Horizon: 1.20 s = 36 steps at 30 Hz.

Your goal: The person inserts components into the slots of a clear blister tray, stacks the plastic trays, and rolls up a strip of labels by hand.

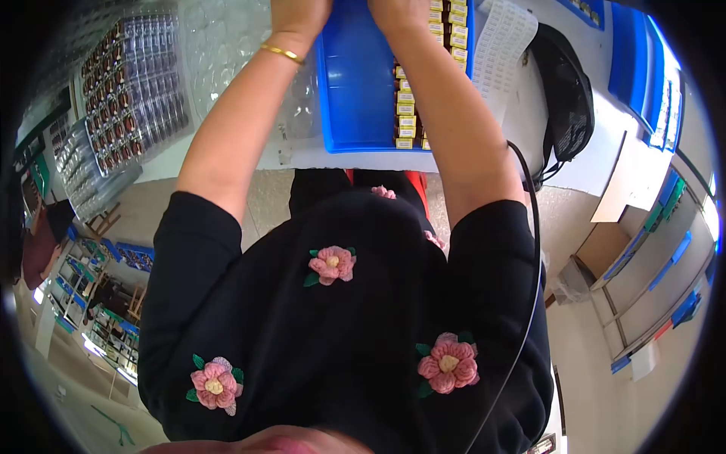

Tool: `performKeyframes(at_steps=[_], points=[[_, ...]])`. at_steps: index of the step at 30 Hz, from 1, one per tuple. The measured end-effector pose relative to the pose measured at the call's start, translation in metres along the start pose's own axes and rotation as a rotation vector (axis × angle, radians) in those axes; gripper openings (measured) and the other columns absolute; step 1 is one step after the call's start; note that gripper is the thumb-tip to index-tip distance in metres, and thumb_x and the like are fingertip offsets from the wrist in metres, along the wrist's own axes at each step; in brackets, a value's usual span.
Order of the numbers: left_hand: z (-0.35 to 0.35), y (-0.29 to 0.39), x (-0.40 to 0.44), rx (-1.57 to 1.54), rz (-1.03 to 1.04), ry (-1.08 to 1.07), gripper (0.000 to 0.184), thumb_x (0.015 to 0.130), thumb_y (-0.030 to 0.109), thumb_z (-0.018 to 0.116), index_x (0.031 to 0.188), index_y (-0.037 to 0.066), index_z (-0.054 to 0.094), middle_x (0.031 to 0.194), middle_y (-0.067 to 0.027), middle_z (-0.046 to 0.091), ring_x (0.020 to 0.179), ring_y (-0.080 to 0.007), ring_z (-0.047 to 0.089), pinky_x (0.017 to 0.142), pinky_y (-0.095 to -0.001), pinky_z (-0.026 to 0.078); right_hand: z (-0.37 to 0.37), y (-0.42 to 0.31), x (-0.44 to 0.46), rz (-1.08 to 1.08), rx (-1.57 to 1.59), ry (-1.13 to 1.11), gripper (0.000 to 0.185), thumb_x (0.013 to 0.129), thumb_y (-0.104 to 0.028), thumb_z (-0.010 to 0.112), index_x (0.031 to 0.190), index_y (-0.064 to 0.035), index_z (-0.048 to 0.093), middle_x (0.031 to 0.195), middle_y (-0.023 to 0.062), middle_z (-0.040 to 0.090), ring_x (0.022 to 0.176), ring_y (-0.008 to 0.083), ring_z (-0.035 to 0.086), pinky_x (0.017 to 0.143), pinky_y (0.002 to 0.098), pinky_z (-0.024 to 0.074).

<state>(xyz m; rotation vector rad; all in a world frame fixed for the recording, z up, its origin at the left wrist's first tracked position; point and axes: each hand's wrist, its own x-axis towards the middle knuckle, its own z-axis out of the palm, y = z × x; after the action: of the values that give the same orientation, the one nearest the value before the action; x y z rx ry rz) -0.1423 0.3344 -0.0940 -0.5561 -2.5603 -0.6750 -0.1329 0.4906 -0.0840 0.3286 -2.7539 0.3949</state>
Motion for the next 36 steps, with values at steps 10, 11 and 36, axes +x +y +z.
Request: performKeyframes(at_steps=[10, 11, 36], points=[[-0.142, 0.026, -0.145, -0.221, -0.448, -0.289, 0.020, 0.079, 0.017, 0.074, 0.099, 0.011, 0.072, 0.095, -0.0079, 0.069, 0.093, -0.0278, 0.063, 0.081, -0.0375, 0.051, -0.034, -0.081, -0.063, -0.117, 0.468, -0.312, 0.014, 0.079, -0.025, 0.074, 0.086, -0.0134, 0.068, 0.090, -0.0002, 0.069, 0.093, 0.0235, 0.060, 0.082, 0.0384, 0.0425], [-0.142, 0.034, -0.159, -0.229, -0.474, -0.328, 0.020, 0.079, 0.015, 0.074, 0.098, 0.011, 0.072, 0.097, -0.0075, 0.070, 0.093, -0.0271, 0.063, 0.082, -0.0365, 0.051, -0.030, -0.089, -0.071, -0.144, 0.454, -0.337, 0.014, 0.079, -0.025, 0.074, 0.085, -0.0137, 0.068, 0.089, -0.0004, 0.069, 0.092, 0.0232, 0.060, 0.082, 0.0384, 0.0422], [-0.061, 0.145, -0.149, -0.462, 0.061, -0.510, 0.027, 0.076, 0.016, 0.075, 0.103, 0.019, 0.072, 0.089, 0.0008, 0.056, 0.089, -0.0205, 0.058, 0.080, -0.0364, 0.047, -0.133, 0.028, -0.244, 0.143, 0.284, -0.206, 0.016, 0.076, -0.015, 0.076, 0.091, -0.0140, 0.071, 0.093, 0.0012, 0.061, 0.090, 0.0235, 0.058, 0.078, 0.0372, 0.0447]])
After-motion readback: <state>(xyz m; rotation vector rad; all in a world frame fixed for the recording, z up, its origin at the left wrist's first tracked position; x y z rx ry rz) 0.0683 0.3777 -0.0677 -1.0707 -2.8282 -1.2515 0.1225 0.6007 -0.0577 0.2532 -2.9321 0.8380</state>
